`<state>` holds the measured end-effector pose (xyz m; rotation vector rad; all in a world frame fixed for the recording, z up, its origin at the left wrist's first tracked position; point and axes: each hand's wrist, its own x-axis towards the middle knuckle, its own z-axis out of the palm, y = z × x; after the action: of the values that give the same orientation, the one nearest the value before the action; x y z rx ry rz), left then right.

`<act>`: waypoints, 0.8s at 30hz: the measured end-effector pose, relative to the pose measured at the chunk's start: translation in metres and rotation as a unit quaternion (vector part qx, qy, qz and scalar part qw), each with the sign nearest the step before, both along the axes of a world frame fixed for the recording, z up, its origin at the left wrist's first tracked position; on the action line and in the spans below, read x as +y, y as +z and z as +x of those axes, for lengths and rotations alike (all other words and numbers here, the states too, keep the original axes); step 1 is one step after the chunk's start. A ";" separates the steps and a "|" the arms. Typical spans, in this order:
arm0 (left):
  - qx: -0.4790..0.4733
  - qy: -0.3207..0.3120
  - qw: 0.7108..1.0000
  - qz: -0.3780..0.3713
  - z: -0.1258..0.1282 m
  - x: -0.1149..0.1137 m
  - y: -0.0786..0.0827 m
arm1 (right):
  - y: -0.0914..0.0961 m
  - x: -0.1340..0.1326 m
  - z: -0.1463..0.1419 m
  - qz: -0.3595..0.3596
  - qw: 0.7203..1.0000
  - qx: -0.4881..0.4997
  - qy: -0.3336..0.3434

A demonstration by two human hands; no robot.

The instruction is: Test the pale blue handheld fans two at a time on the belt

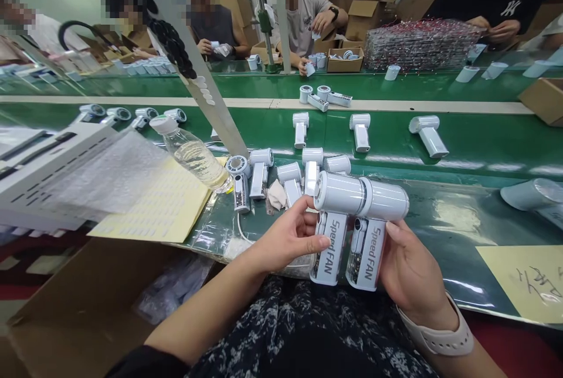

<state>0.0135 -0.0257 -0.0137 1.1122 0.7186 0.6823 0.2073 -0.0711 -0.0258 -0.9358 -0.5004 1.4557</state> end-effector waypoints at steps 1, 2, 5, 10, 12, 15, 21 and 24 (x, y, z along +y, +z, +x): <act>-0.001 0.001 1.000 0.005 0.000 0.000 0.001 | 0.000 0.000 0.000 -0.001 1.000 -0.003 -0.004; -0.003 0.002 1.000 0.008 0.000 0.000 0.002 | 0.000 0.001 0.000 -0.003 1.000 -0.005 -0.007; -0.006 0.002 1.000 0.004 0.000 0.000 0.002 | 0.002 0.003 0.000 -0.018 1.000 0.000 -0.011; -0.006 0.002 1.000 -0.008 0.002 0.000 0.000 | 0.003 0.003 0.001 -0.029 1.000 0.002 -0.003; -0.005 0.002 1.000 -0.006 0.002 0.001 0.000 | 0.002 0.002 0.001 -0.030 1.000 -0.002 -0.009; 0.005 -0.005 1.000 0.006 0.001 0.000 0.000 | -0.002 0.001 0.001 -0.028 0.999 -0.008 -0.023; 0.062 0.007 0.992 0.112 0.000 -0.002 0.001 | -0.009 -0.002 0.011 0.059 0.990 -0.126 -0.013; 0.077 0.000 0.972 0.221 -0.001 0.000 0.001 | -0.002 -0.006 0.015 0.147 0.964 -0.216 0.043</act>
<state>0.0123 -0.0256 -0.0127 1.5879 0.7145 0.7843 0.2225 -0.0773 -0.0282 -1.0005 -1.0608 1.2073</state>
